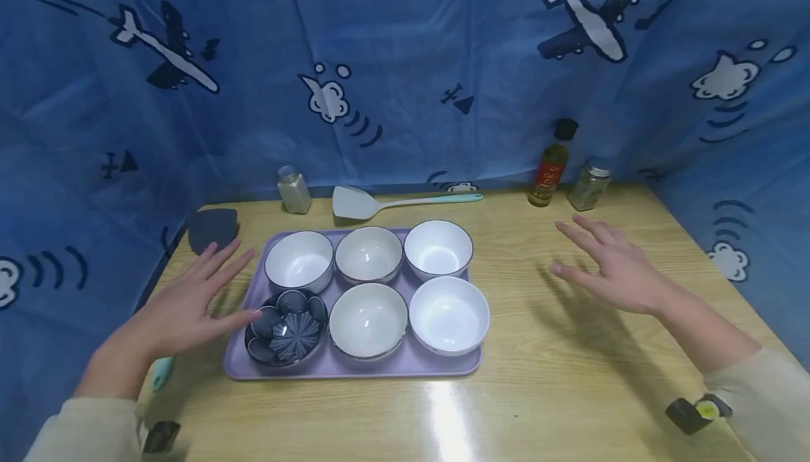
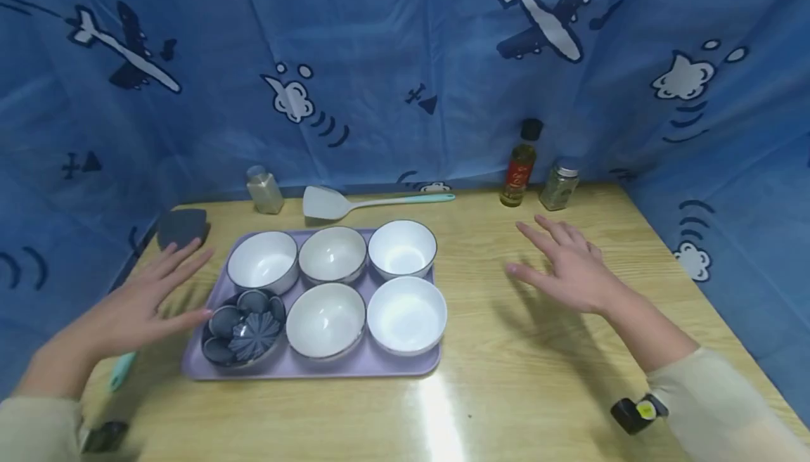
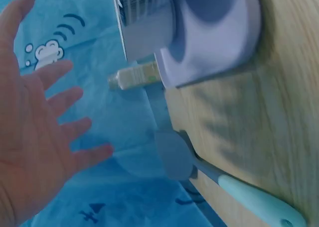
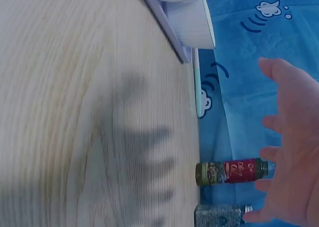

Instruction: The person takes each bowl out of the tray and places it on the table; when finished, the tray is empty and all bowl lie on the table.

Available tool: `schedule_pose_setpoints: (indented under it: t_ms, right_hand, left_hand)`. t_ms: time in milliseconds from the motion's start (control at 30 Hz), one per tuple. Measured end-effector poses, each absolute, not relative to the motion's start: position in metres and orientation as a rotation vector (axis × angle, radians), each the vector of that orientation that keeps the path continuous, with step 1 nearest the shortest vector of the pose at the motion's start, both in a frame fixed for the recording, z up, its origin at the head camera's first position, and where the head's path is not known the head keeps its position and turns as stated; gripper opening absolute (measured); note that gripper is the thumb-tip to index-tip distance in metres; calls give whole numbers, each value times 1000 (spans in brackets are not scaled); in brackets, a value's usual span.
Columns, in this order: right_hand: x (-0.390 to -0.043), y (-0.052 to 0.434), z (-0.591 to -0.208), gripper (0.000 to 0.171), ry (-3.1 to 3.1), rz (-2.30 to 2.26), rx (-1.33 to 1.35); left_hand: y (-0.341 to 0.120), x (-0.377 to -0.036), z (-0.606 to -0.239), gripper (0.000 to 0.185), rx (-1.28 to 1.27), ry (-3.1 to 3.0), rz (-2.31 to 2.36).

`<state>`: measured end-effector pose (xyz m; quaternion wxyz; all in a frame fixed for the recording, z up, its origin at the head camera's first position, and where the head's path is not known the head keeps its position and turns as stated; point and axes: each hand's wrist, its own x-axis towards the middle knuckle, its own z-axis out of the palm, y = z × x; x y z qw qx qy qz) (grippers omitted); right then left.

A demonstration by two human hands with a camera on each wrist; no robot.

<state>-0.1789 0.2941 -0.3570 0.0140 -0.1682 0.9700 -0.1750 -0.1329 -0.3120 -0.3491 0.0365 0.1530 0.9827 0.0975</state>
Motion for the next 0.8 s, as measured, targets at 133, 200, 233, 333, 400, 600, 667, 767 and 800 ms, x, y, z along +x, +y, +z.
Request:
schedule_pose_setpoints:
  t_ms: [133, 200, 233, 333, 400, 600, 667, 767, 800]
  right_hand:
    - [-183, 283, -358, 75, 2965, -662, -547]
    - [-185, 278, -360, 74, 2940, -721, -554]
    - [-187, 276, -361, 74, 2932, -747, -562]
    - [-191, 270, -365, 70, 2912, -799, -592]
    - [-194, 265, -370, 67, 2894, -840, -623]
    - [-206, 249, -384, 60, 2791, -1007, -673]
    - [-209, 243, -387, 60, 2748, -1067, -665]
    - [-214, 237, -390, 61, 2718, -1116, -629]
    - [-215, 235, -391, 61, 2710, -1128, -614]
  left_hand:
    - [-322, -128, -350, 93, 449, 2994, 394]
    - [-326, -127, -352, 93, 441, 2994, 426]
    - [-327, -127, -353, 93, 434, 2997, 438]
    - [-331, -127, -358, 91, 418, 3015, 489]
    - [-334, -125, -361, 89, 399, 3022, 538]
    - [-347, -119, -376, 83, 325, 3018, 778]
    - [-350, -116, -384, 80, 313, 3031, 846]
    - [-350, -114, -396, 75, 309, 3011, 986]
    - [-349, -114, -399, 74, 313, 2988, 1045]
